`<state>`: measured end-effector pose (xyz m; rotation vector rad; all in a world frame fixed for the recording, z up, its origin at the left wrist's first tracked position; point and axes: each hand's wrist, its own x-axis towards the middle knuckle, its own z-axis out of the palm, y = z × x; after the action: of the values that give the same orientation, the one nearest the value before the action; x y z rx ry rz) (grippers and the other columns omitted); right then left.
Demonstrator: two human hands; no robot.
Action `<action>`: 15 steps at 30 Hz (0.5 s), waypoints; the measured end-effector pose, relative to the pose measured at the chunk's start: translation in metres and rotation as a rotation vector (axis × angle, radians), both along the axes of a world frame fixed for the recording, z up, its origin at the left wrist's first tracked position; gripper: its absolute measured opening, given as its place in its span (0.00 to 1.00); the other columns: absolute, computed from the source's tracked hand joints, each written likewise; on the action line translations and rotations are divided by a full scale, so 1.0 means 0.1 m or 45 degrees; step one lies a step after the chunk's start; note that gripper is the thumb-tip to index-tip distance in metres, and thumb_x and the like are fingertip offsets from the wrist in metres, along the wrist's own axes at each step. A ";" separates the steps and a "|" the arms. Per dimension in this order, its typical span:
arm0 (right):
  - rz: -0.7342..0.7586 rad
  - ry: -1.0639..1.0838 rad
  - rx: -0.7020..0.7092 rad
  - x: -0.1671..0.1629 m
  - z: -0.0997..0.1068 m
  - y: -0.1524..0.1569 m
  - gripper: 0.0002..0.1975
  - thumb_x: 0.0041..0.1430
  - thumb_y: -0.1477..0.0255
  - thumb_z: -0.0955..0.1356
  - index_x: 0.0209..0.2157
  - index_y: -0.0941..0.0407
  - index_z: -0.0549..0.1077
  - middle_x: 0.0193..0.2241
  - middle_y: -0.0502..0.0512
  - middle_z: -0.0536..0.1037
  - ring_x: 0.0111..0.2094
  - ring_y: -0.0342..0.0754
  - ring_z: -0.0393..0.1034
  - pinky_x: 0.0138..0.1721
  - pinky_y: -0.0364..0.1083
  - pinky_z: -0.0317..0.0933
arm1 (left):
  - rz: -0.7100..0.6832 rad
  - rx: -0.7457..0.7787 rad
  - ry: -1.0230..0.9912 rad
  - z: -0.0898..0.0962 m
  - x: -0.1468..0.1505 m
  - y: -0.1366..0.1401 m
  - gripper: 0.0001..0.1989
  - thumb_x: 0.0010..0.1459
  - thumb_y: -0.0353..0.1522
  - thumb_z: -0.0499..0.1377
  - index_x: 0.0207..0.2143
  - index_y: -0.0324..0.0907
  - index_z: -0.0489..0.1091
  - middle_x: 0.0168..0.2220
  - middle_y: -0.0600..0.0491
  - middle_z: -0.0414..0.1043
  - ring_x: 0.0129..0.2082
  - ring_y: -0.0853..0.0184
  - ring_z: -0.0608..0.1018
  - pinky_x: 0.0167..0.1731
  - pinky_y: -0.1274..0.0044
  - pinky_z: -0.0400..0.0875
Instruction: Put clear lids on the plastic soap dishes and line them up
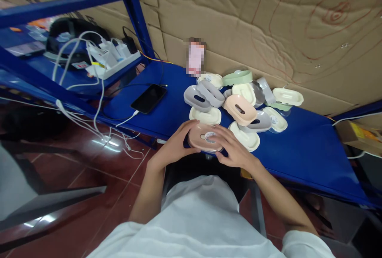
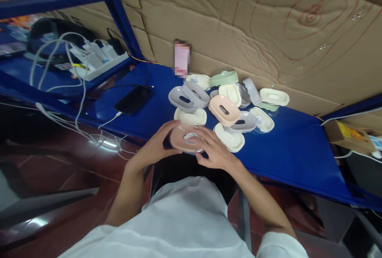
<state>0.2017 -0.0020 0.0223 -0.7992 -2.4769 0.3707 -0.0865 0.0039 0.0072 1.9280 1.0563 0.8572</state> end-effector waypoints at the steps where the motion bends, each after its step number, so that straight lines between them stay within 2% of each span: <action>1: 0.004 -0.001 -0.004 0.00 0.01 0.01 0.28 0.70 0.71 0.67 0.70 0.51 0.64 0.71 0.65 0.66 0.77 0.62 0.52 0.72 0.69 0.59 | -0.005 0.002 -0.004 0.01 0.00 0.00 0.45 0.60 0.43 0.74 0.73 0.51 0.58 0.74 0.44 0.60 0.74 0.49 0.65 0.74 0.58 0.61; 6: -0.015 -0.052 -0.013 0.03 0.03 0.02 0.32 0.71 0.61 0.72 0.71 0.50 0.63 0.72 0.66 0.65 0.77 0.63 0.53 0.72 0.68 0.60 | -0.003 -0.016 -0.020 0.00 0.00 0.02 0.46 0.58 0.44 0.75 0.73 0.51 0.59 0.73 0.45 0.63 0.73 0.49 0.68 0.74 0.58 0.62; 11: -0.021 -0.067 -0.020 0.07 -0.03 0.03 0.32 0.73 0.64 0.70 0.74 0.48 0.60 0.73 0.63 0.64 0.78 0.62 0.49 0.73 0.69 0.59 | 0.011 -0.009 -0.007 -0.05 -0.01 0.04 0.46 0.58 0.43 0.75 0.73 0.51 0.60 0.72 0.46 0.64 0.72 0.50 0.68 0.73 0.59 0.63; 15: -0.039 -0.098 0.047 0.04 -0.09 0.03 0.34 0.73 0.62 0.71 0.75 0.48 0.59 0.74 0.65 0.62 0.77 0.61 0.52 0.72 0.68 0.61 | -0.008 0.000 -0.013 -0.08 -0.03 0.05 0.46 0.58 0.44 0.75 0.73 0.52 0.59 0.73 0.46 0.63 0.73 0.50 0.68 0.73 0.58 0.62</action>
<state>0.2062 0.0005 0.0129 -0.8496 -2.5319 0.2875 -0.0893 0.0085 -0.0009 1.9242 1.0435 0.8632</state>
